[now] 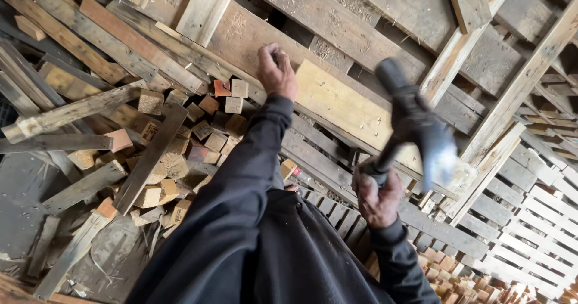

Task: The person assembles wooden pallets by placing small wooden blocks onto pallet slats and securing them with nails using a hammer. The person repeatedly positions blocks, hammers nails, and adjusts the wood pieces to build the pallet structure.

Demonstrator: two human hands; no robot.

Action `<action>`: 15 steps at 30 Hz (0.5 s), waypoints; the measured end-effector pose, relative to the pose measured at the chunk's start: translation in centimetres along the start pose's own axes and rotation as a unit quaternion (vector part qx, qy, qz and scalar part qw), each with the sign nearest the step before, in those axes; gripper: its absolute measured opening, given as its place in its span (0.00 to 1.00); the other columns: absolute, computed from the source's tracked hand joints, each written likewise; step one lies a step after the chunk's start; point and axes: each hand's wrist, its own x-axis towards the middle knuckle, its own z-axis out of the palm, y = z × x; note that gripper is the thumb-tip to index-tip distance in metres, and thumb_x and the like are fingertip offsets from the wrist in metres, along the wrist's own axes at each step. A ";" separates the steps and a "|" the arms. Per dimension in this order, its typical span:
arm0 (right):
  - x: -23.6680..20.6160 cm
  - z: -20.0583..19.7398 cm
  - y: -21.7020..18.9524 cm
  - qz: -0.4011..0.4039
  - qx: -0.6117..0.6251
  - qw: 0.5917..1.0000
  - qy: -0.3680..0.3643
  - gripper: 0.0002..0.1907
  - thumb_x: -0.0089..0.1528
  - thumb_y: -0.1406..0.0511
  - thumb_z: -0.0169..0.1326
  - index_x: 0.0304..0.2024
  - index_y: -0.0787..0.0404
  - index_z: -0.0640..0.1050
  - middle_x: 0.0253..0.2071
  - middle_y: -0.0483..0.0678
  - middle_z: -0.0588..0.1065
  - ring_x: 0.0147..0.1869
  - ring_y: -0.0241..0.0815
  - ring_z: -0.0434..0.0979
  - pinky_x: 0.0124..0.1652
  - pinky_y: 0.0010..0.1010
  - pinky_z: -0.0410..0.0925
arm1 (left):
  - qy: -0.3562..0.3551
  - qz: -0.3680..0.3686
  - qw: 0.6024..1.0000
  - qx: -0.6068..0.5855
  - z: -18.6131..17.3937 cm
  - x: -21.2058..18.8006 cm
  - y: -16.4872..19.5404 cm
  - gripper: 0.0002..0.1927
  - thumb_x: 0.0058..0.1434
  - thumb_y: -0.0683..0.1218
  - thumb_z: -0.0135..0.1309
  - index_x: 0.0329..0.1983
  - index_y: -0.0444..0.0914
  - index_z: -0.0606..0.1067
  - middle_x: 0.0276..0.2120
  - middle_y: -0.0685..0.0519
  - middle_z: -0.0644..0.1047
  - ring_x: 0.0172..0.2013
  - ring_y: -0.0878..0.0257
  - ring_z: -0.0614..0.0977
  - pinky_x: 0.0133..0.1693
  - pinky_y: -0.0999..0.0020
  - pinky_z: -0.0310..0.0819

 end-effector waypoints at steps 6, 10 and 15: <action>2.7 -0.2 -0.4 0.259 -0.178 0.947 -0.065 0.19 0.70 0.54 0.53 0.44 0.66 0.74 0.27 0.49 0.72 0.25 0.37 0.73 0.26 0.29 0.66 | 0.005 0.014 0.979 0.206 1.8 -0.5 0.8 0.09 0.75 0.48 0.42 0.47 0.36 0.66 0.44 0.41 0.80 0.41 0.48 0.85 0.38 0.56 0.80; 4.5 -2.5 -5.4 0.023 -0.109 0.994 0.018 0.21 0.71 0.50 0.47 0.47 0.62 0.73 0.28 0.47 0.73 0.28 0.36 0.75 0.29 0.29 0.71 | 0.010 -0.023 0.980 0.197 1.6 -0.6 1.6 0.09 0.74 0.48 0.44 0.45 0.37 0.68 0.36 0.42 0.82 0.36 0.47 0.86 0.34 0.53 0.78; 6.9 -2.4 -4.7 -0.347 0.088 0.933 -0.027 0.25 0.71 0.45 0.45 0.51 0.58 0.73 0.29 0.46 0.73 0.31 0.38 0.77 0.32 0.28 0.77 | 0.032 -0.029 0.985 0.168 1.3 0.4 1.6 0.11 0.75 0.50 0.43 0.43 0.37 0.70 0.34 0.43 0.82 0.34 0.49 0.86 0.35 0.56 0.79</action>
